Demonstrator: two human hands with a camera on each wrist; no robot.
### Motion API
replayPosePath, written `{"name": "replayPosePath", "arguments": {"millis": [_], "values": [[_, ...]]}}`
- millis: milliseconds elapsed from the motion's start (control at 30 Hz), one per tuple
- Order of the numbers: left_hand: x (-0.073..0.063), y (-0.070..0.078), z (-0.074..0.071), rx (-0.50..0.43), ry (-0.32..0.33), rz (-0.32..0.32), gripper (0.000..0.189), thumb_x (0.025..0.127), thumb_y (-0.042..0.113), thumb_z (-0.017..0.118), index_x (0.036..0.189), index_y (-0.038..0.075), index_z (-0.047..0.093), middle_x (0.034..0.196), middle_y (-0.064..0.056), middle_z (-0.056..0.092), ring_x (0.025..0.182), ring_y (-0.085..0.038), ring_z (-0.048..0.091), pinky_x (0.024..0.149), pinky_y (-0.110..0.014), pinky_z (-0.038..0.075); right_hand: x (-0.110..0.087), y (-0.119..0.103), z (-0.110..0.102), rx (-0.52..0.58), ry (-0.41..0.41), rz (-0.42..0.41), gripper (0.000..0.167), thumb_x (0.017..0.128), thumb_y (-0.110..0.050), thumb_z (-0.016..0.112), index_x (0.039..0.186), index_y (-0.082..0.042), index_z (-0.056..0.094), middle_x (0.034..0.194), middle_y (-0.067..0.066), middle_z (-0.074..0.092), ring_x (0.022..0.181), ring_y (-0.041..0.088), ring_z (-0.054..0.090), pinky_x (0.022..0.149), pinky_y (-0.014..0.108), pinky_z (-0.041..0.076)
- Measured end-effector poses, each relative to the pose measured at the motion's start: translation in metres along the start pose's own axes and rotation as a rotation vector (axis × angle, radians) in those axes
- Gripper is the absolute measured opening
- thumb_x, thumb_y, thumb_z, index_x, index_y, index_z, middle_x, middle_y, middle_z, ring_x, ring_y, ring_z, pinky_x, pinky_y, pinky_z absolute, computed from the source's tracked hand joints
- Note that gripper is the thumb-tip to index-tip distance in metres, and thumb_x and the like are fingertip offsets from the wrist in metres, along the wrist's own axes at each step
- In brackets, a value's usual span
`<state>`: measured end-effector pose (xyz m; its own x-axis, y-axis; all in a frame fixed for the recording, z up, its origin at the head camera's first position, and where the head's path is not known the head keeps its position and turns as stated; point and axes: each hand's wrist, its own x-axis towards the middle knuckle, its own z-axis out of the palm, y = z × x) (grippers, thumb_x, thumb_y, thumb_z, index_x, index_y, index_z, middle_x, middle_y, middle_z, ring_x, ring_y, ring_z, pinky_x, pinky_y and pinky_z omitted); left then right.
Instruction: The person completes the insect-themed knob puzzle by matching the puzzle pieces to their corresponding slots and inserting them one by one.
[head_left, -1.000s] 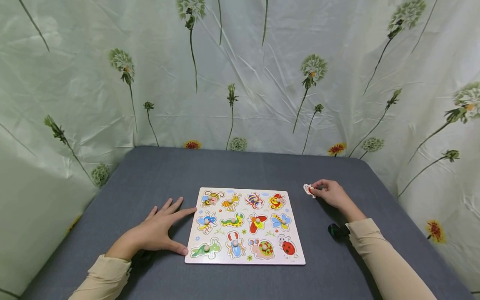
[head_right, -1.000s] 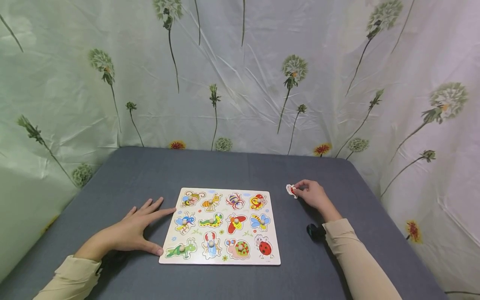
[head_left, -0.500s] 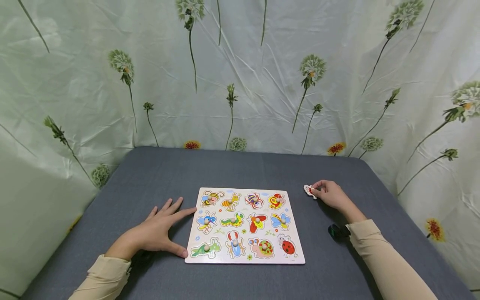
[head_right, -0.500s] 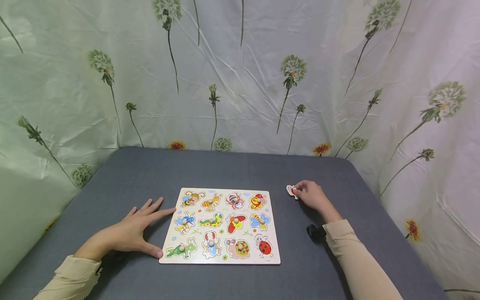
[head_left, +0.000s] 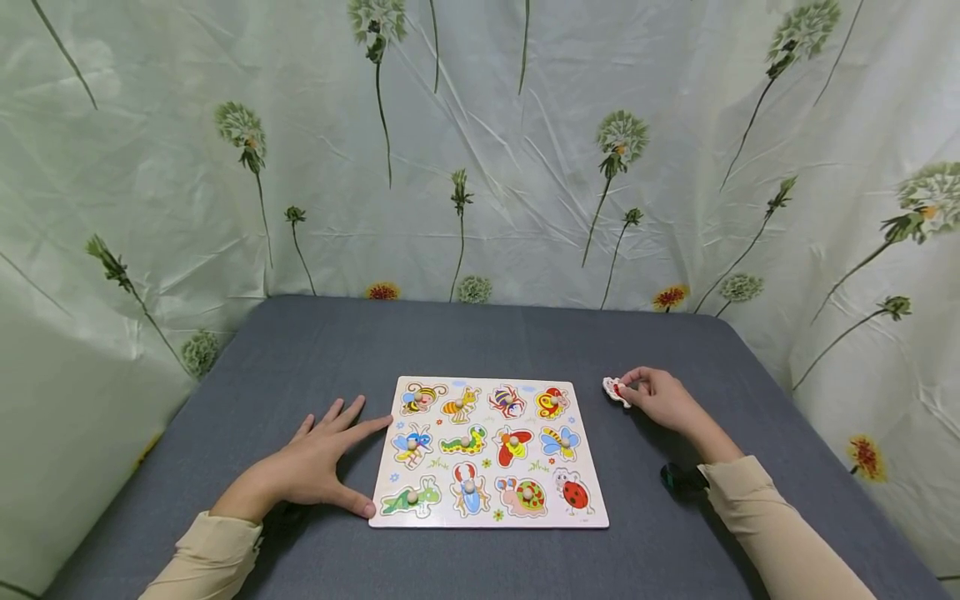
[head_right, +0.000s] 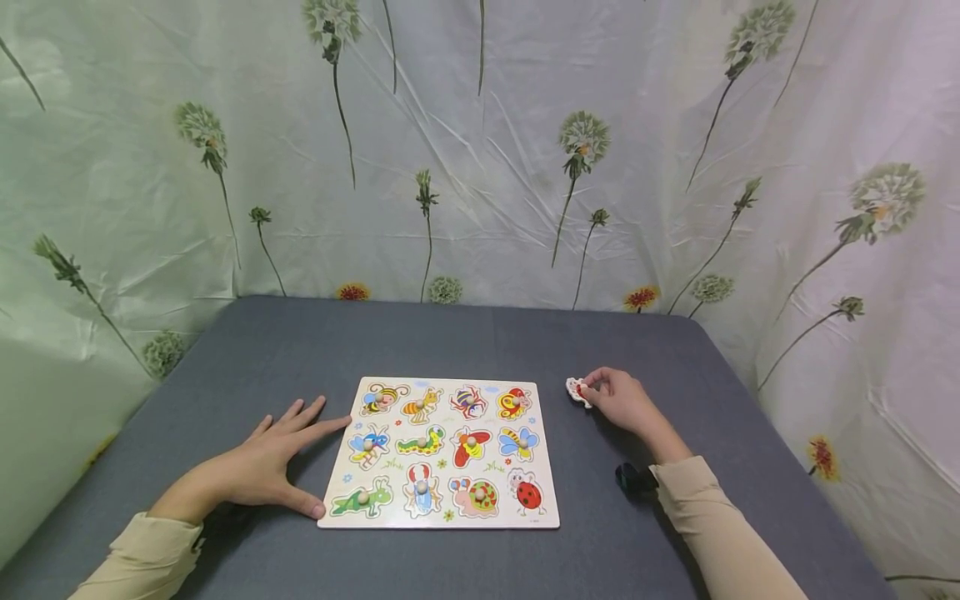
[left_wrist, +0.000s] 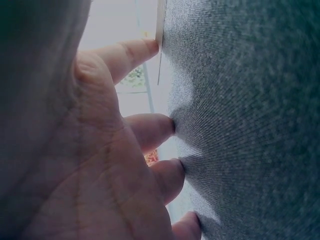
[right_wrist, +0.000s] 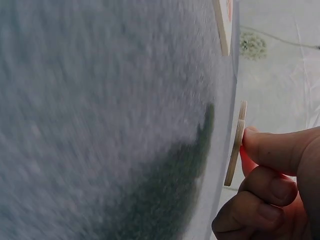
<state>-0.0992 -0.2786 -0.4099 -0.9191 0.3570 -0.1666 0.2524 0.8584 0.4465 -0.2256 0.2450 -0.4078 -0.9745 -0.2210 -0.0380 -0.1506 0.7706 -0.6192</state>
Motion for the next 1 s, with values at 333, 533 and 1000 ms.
{"name": "replayPosePath", "arguments": {"millis": [333, 533, 1000], "values": [[0.000, 0.000, 0.001, -0.005, 0.004, 0.003, 0.124, 0.062, 0.069, 0.096, 0.167, 0.030, 0.042, 0.176, -0.029, 0.022, 0.160, -0.064, 0.013, 0.117, -0.090, 0.010, -0.017, -0.013, 0.001, 0.022, -0.013, -0.034, 0.024, 0.106, -0.021, 0.069, 0.118, 0.000, 0.069, 0.064, -0.006, 0.045, 0.053, 0.008, 0.039, 0.051, 0.026, 0.032], [0.000, 0.000, 0.001, -0.003, -0.002, 0.004, 0.124, 0.062, 0.070, 0.096, 0.167, 0.030, 0.042, 0.176, -0.029, 0.021, 0.160, -0.064, 0.013, 0.116, -0.090, 0.011, -0.029, -0.021, 0.005, 0.038, -0.030, -0.062, 0.022, 0.105, -0.021, 0.070, 0.116, -0.002, 0.069, 0.064, -0.006, 0.045, 0.053, 0.007, 0.038, 0.051, 0.025, 0.032], [0.001, -0.001, 0.000, 0.003, 0.001, 0.003, 0.124, 0.062, 0.070, 0.096, 0.167, 0.031, 0.042, 0.176, -0.029, 0.021, 0.160, -0.064, 0.013, 0.116, -0.090, 0.010, -0.058, -0.046, 0.011, 0.057, -0.100, -0.133, 0.021, 0.105, -0.024, 0.072, 0.114, -0.006, 0.070, 0.063, -0.006, 0.041, 0.052, 0.005, 0.036, 0.052, 0.025, 0.033]]}}
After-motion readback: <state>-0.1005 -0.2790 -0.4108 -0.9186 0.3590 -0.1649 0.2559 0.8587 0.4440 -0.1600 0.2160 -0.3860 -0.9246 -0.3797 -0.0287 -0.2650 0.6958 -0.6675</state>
